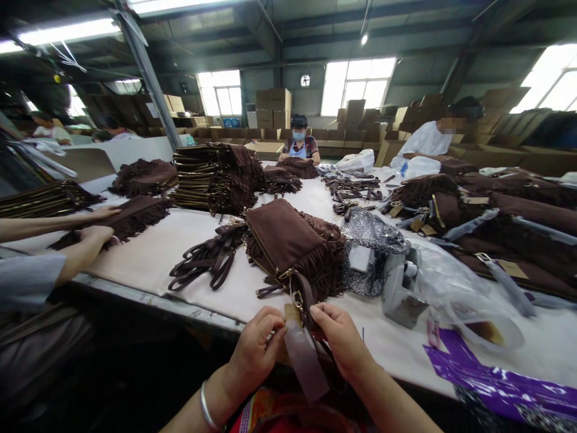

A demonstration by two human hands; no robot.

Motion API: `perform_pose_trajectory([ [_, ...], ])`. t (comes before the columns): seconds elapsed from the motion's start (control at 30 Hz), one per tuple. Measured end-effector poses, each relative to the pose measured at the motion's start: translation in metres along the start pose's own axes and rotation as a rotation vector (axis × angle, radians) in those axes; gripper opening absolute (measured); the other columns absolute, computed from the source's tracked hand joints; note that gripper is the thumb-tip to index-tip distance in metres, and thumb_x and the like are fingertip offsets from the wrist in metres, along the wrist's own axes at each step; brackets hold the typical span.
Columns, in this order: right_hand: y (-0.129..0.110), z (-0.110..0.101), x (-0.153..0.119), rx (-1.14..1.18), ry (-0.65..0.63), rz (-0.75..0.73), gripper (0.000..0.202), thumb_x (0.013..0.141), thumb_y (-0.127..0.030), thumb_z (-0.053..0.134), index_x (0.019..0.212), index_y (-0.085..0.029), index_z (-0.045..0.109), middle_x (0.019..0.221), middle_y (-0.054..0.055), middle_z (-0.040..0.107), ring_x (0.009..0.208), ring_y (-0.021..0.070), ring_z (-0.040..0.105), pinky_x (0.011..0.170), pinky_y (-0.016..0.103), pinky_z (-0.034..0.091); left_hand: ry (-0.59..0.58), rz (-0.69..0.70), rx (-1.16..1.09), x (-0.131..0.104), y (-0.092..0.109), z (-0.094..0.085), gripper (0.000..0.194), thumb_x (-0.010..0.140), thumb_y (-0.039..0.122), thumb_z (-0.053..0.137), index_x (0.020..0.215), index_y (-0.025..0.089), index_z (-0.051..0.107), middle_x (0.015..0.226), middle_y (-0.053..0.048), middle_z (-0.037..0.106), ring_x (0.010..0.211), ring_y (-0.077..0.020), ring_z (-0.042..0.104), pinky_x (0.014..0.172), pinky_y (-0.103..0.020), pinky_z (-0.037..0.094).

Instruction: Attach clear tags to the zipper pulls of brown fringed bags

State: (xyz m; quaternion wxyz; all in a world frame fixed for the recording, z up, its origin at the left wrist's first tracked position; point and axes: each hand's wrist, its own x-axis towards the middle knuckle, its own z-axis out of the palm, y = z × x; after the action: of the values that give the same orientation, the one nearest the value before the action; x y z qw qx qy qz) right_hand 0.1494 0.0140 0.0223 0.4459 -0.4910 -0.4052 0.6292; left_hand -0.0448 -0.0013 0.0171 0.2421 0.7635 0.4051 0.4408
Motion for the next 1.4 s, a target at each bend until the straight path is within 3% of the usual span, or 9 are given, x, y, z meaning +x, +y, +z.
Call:
perform_pose_trajectory([
  [0.33, -0.008, 0.010, -0.017, 0.279, -0.306, 0.101, 0.024, 0.081, -0.037, 0.070, 0.094, -0.016, 0.069, 0.075, 0.003, 0.067, 0.072, 0.0156, 0.061, 0.072, 0.027, 0.047, 0.081, 0.041, 0.002, 0.003, 0.007, 0.006, 0.013, 0.089, 0.010, 0.050, 0.090, 0.017, 0.061, 0.105, -0.010, 0.055, 0.100, -0.0186, 0.055, 0.088, -0.033, 0.048],
  [0.47, -0.006, 0.012, -0.016, 0.166, -0.278, 0.139, 0.030, 0.077, -0.043, 0.072, 0.083, -0.015, 0.067, 0.069, 0.001, 0.064, 0.064, 0.0136, 0.057, 0.064, 0.026, 0.045, 0.054, -0.051, -0.074, 0.006, 0.008, 0.010, 0.013, 0.089, 0.014, 0.050, 0.086, 0.017, 0.063, 0.107, -0.010, 0.055, 0.101, -0.0194, 0.055, 0.090, -0.035, 0.047],
  [0.57, 0.002, 0.010, -0.016, -0.034, -0.173, 0.091, 0.034, 0.076, -0.047, 0.071, 0.076, -0.013, 0.066, 0.066, 0.000, 0.063, 0.059, 0.0117, 0.052, 0.057, 0.023, 0.040, 0.011, -0.298, -0.249, 0.012, 0.003, 0.013, 0.010, 0.087, 0.023, 0.057, 0.082, 0.017, 0.062, 0.096, -0.009, 0.061, 0.093, -0.0203, 0.059, 0.083, -0.035, 0.049],
  [0.67, 0.004, 0.010, -0.017, -0.221, -0.133, 0.024, 0.037, 0.078, -0.049, 0.067, 0.071, -0.013, 0.066, 0.064, 0.002, 0.064, 0.060, 0.0136, 0.054, 0.058, 0.025, 0.040, -0.086, -0.680, -0.661, 0.021, -0.004, 0.018, 0.030, 0.087, 0.044, 0.055, 0.092, 0.015, 0.061, 0.083, -0.007, 0.063, 0.073, -0.0186, 0.061, 0.065, -0.033, 0.050],
  [0.77, 0.001, 0.011, -0.019, -0.407, -0.130, -0.063, 0.037, 0.080, -0.049, 0.062, 0.073, -0.014, 0.069, 0.067, 0.003, 0.067, 0.065, 0.0174, 0.058, 0.061, 0.027, 0.043, -0.196, -0.857, -0.900, 0.033, -0.007, 0.025, 0.045, 0.080, 0.056, 0.059, 0.089, 0.012, 0.064, 0.074, -0.005, 0.063, 0.059, -0.0147, 0.058, 0.055, -0.027, 0.045],
  [0.9, -0.005, 0.004, -0.022, -0.498, -0.113, -0.153, 0.032, 0.086, -0.045, 0.056, 0.086, -0.017, 0.072, 0.083, 0.005, 0.072, 0.079, 0.0207, 0.063, 0.072, 0.030, 0.047, -0.160, -0.873, -0.924, 0.044, -0.003, 0.026, 0.038, 0.069, 0.047, 0.074, 0.075, 0.011, 0.065, 0.061, 0.000, 0.058, 0.050, -0.0084, 0.050, 0.050, -0.021, 0.038],
  [1.0, -0.003, -0.007, -0.021, -0.418, -0.016, -0.152, 0.028, 0.083, -0.037, 0.060, 0.103, -0.020, 0.069, 0.096, 0.004, 0.072, 0.089, 0.0208, 0.063, 0.080, 0.031, 0.048, -0.132, -0.869, -1.008, 0.045, 0.001, 0.018, 0.034, 0.069, 0.043, 0.076, 0.077, 0.012, 0.065, 0.064, 0.000, 0.060, 0.053, -0.0097, 0.053, 0.053, -0.022, 0.041],
  [1.17, 0.004, -0.015, -0.011, -0.330, 0.090, -0.195, 0.055, 0.080, -0.037, 0.064, 0.130, -0.019, 0.050, 0.078, 0.000, 0.065, 0.068, 0.0170, 0.060, 0.061, 0.028, 0.050, -0.195, -0.792, -1.039, 0.038, 0.005, 0.012, 0.033, 0.066, 0.034, 0.081, 0.086, 0.011, 0.067, 0.078, -0.004, 0.066, 0.067, -0.0147, 0.060, 0.066, -0.027, 0.048],
  [1.4, 0.007, -0.009, -0.005, -0.440, 0.147, -0.261, 0.054, 0.078, -0.039, 0.069, 0.126, -0.020, 0.055, 0.070, -0.002, 0.060, 0.066, 0.0171, 0.057, 0.063, 0.029, 0.048, -0.119, -0.718, -0.872, 0.038, 0.011, 0.021, 0.033, 0.068, 0.037, 0.079, 0.085, 0.011, 0.068, 0.078, -0.002, 0.065, 0.069, -0.0129, 0.056, 0.066, -0.024, 0.044],
])
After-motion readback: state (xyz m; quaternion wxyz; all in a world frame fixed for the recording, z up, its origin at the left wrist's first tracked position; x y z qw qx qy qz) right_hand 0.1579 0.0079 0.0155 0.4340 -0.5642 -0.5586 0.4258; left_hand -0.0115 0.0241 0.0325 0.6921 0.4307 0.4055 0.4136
